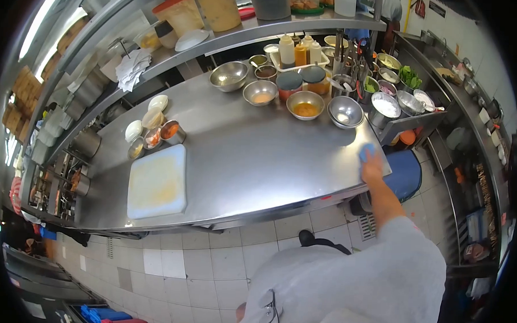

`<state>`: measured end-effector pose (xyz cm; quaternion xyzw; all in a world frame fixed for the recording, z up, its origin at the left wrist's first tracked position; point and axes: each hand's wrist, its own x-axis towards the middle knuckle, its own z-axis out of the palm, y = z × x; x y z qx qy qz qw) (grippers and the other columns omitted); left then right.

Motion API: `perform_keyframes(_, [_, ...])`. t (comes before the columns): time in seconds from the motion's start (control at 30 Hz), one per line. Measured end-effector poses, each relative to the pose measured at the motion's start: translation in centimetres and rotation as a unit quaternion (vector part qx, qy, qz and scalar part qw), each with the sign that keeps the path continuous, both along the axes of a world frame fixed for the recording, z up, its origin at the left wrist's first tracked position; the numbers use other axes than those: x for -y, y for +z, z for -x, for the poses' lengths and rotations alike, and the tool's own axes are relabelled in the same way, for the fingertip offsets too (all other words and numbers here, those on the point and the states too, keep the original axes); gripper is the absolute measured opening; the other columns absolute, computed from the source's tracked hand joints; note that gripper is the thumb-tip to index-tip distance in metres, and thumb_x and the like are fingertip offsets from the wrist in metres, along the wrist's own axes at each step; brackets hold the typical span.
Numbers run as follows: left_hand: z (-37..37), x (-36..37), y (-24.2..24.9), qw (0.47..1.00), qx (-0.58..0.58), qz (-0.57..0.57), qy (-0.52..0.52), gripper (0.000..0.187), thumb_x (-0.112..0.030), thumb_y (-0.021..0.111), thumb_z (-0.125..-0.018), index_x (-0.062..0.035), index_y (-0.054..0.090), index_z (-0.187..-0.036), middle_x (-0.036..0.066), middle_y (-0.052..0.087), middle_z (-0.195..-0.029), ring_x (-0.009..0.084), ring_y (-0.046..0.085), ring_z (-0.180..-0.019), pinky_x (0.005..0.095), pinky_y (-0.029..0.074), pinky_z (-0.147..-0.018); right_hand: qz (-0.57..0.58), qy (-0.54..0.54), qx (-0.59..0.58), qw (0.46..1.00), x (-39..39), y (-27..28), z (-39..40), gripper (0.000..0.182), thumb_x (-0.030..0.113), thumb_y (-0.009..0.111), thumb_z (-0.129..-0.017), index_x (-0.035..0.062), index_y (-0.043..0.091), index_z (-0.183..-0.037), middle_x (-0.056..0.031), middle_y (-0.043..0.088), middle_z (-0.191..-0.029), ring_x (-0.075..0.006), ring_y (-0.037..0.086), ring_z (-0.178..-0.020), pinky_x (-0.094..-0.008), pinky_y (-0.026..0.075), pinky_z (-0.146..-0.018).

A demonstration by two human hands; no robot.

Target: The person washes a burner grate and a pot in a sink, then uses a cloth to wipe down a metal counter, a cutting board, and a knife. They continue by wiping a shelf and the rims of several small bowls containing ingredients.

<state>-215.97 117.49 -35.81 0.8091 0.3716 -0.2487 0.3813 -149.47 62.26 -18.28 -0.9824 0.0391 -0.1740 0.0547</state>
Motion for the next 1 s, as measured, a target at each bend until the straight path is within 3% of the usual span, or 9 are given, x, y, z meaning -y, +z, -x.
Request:
perform_keyframes(0.13, [0.8, -0.7, -1.3, 0.999, -0.015, -0.003, -0.035, 0.053, -0.045, 0.074, -0.089, -0.0142, 0.070, -0.132, 0.018, 0.076, -0.114, 0.0315, 0.072, -0.109, 0.0411, 0.056, -0.095, -0.148, -0.229, -0.177, 0.946, 6.6, 5.1, 7.1, 0.066, 0.022, 0.064, -0.094, 0.0106, 0.044, -0.156, -0.0295, 0.047, -0.152, -0.0438, 0.055, -0.133, -0.0513, 0.043, -0.113])
perform_keyframes(0.27, [1.0, -2.9, -1.7, 0.995, -0.029, -0.016, -0.096, 0.053, -0.045, 0.074, -0.088, -0.0145, 0.070, -0.132, 0.017, 0.076, -0.115, 0.0322, 0.072, -0.110, 0.0418, 0.055, -0.096, -0.284, -0.444, -0.145, 0.837, 15.7, -4.1, 8.3, 0.064, 0.021, 0.064, -0.090, 0.0111, 0.046, -0.151, -0.0281, 0.055, -0.145, -0.0467, 0.060, -0.126, -0.0484, 0.049, -0.109])
perform_keyframes(0.43, [0.1, -10.7, 0.7, 0.873, -0.044, -0.132, -0.467, 0.054, -0.046, 0.075, -0.088, -0.0150, 0.070, -0.132, 0.017, 0.076, -0.116, 0.0331, 0.071, -0.110, 0.0426, 0.055, -0.097, -0.394, -0.459, 0.156, 0.781, 13.3, -3.2, 9.4, 0.067, 0.026, 0.065, -0.092, 0.0093, 0.045, -0.153, -0.0284, 0.059, -0.141, -0.0436, 0.061, -0.127, -0.0497, 0.048, -0.107])
perform_keyframes(0.5, [-4.7, -15.1, 2.9, 0.872, -0.149, -0.210, -0.416, 0.056, -0.039, 0.079, -0.085, -0.0072, 0.069, -0.130, 0.020, 0.074, -0.120, 0.0367, 0.069, -0.115, 0.0457, 0.053, -0.100, -0.344, -0.390, 0.179, 0.835, 10.4, -0.1, 8.5, 0.064, 0.025, 0.067, -0.092, 0.0078, 0.049, -0.151, -0.0276, 0.063, -0.136, -0.0433, 0.062, -0.124, -0.0488, 0.048, -0.106])
perform_keyframes(0.57, [-10.8, -20.6, 1.8, 0.981, -0.030, -0.185, -0.044, 0.063, -0.031, 0.081, -0.085, 0.0024, 0.063, -0.135, 0.023, 0.071, -0.127, 0.0389, 0.067, -0.118, 0.0453, 0.053, -0.101, -0.339, -0.271, 0.230, 0.871, 6.3, 3.4, 7.1, 0.055, 0.020, 0.068, -0.091, 0.0053, 0.057, -0.142, -0.0282, 0.069, -0.122, -0.0468, 0.066, -0.113, -0.0496, 0.051, -0.098])
perform_keyframes(0.6, [-14.2, -22.2, 1.7, 0.945, 0.101, -0.296, -0.099, 0.041, -0.038, 0.072, -0.092, -0.0131, 0.072, -0.124, 0.017, 0.072, -0.109, 0.0324, 0.071, -0.102, 0.0409, 0.056, -0.093, -0.366, -0.222, 0.177, 0.886, 3.4, 6.9, 7.2, 0.053, 0.016, 0.067, -0.090, 0.0067, 0.057, -0.142, -0.0282, 0.069, -0.122, -0.0470, 0.065, -0.114, -0.0494, 0.052, -0.098])
perform_keyframes(0.67, [-24.1, -21.7, 5.4, 0.937, 0.241, -0.188, 0.170, 0.065, -0.032, 0.070, -0.095, 0.0101, 0.055, -0.142, 0.023, 0.073, -0.113, 0.0326, 0.071, -0.102, 0.0412, 0.056, -0.089, -0.350, -0.127, 0.150, 0.916, 0.4, 6.3, 4.6, 0.052, 0.018, 0.066, -0.091, 0.0098, 0.059, -0.141, -0.0260, 0.067, -0.128, -0.0460, 0.062, -0.121, -0.0473, 0.048, -0.105])
perform_keyframes(0.77, [-37.8, -21.0, 8.6, 0.889, 0.308, -0.030, 0.336, 0.084, -0.037, 0.066, -0.097, 0.0063, 0.029, -0.158, 0.023, 0.069, -0.116, 0.0327, 0.066, -0.115, 0.0462, 0.057, -0.092, -0.168, -0.044, -0.002, 0.985, -4.5, 4.0, 4.1, 0.056, 0.042, 0.072, -0.089, 0.0173, 0.065, -0.139, -0.0219, 0.054, -0.150, -0.0430, 0.049, -0.138, -0.0508, 0.039, -0.116])
perform_keyframes(1.0, [-52.0, -5.9, 24.9, 0.762, 0.178, -0.094, 0.615, 0.097, -0.046, 0.064, -0.098, 0.0059, 0.009, -0.160, 0.038, 0.045, -0.148, 0.0488, 0.058, -0.129, 0.0511, 0.048, -0.111, -0.149, -0.021, 0.130, 0.980, -7.3, 3.1, 3.0, 0.050, 0.037, 0.072, -0.086, 0.0182, 0.069, -0.132, -0.0215, 0.056, -0.145, -0.0435, 0.050, -0.135, -0.0530, 0.037, -0.115])
